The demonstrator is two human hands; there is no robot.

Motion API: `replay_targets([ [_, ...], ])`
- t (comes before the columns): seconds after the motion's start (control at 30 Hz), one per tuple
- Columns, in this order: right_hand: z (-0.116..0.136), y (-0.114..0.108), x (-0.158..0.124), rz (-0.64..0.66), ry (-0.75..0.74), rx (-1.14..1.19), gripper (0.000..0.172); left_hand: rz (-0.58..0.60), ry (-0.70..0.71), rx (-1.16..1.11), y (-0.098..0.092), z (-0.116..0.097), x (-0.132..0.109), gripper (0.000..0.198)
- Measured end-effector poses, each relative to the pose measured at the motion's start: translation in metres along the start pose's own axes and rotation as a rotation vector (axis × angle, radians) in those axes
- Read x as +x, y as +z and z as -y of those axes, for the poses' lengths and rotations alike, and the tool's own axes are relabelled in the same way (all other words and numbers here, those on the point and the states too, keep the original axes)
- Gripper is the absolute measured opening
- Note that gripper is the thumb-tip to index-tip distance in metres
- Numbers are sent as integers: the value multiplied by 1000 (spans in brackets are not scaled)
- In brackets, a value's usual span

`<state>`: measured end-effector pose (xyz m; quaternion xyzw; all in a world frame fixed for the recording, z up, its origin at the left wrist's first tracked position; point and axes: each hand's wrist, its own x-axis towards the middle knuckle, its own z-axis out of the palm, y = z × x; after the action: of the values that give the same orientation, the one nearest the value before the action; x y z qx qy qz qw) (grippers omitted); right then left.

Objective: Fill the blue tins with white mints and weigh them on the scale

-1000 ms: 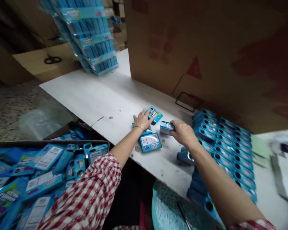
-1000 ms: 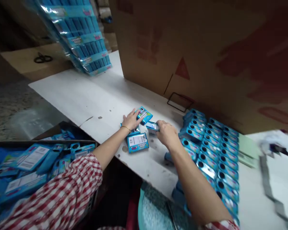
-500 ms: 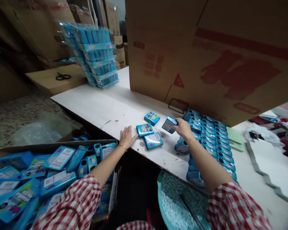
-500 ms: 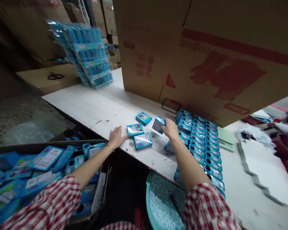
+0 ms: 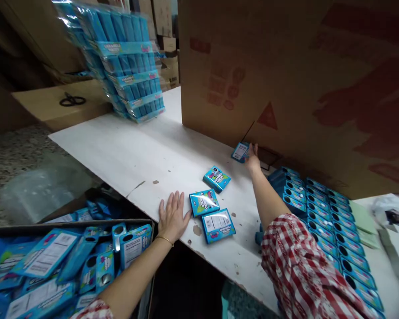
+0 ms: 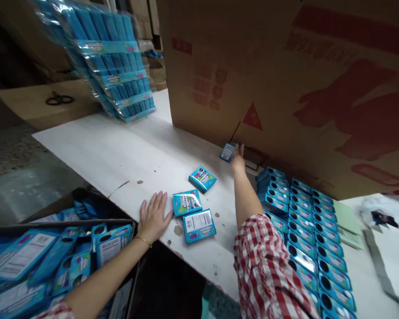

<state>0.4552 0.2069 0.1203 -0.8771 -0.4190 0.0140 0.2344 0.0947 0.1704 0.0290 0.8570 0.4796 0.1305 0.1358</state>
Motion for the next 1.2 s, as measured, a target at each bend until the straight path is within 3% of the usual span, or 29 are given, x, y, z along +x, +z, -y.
replay_targets([
  [0.07,13,-7,-32,-37,-10,81,74,-2,3,-9,1,0,1,62],
  [0.13,32,-23,-83,-82,-75,129,68,-8,4,-26,2,0,1,59],
  [0.23,54,-53,-196,-110,-224,196,57,-36,10,-89,-3,3,0,55],
  [0.3,55,-66,-286,-42,-243,233,50,-97,12,-154,-9,1,-4,52],
  [0.37,40,-68,-380,62,-201,289,43,-142,76,-202,-15,-8,-11,49],
  [0.47,-2,-56,-504,143,-16,398,32,-30,318,-179,-19,-40,-24,53],
  [0.53,-32,-49,-566,122,158,415,30,92,422,-93,-16,-66,-32,66],
  [0.63,-71,-50,-627,111,300,410,29,150,405,50,-9,-96,-39,74],
  [0.77,-101,-59,-656,74,358,454,34,178,399,-15,-10,-105,-52,68],
  [0.87,-103,-56,-647,48,374,591,37,287,419,-417,-16,-100,-80,77],
  [1.0,-75,-46,-601,-12,393,885,45,623,245,-1147,-3,-104,-157,62],
  [1.1,-53,-36,-564,-63,417,1200,57,927,67,-1341,21,-113,-221,60],
  [1.13,-50,-34,-556,-63,414,1264,55,964,22,-1367,27,-115,-237,61],
  [1.2,-47,-29,-554,-56,362,1330,52,904,-9,-1411,33,-116,-258,63],
])
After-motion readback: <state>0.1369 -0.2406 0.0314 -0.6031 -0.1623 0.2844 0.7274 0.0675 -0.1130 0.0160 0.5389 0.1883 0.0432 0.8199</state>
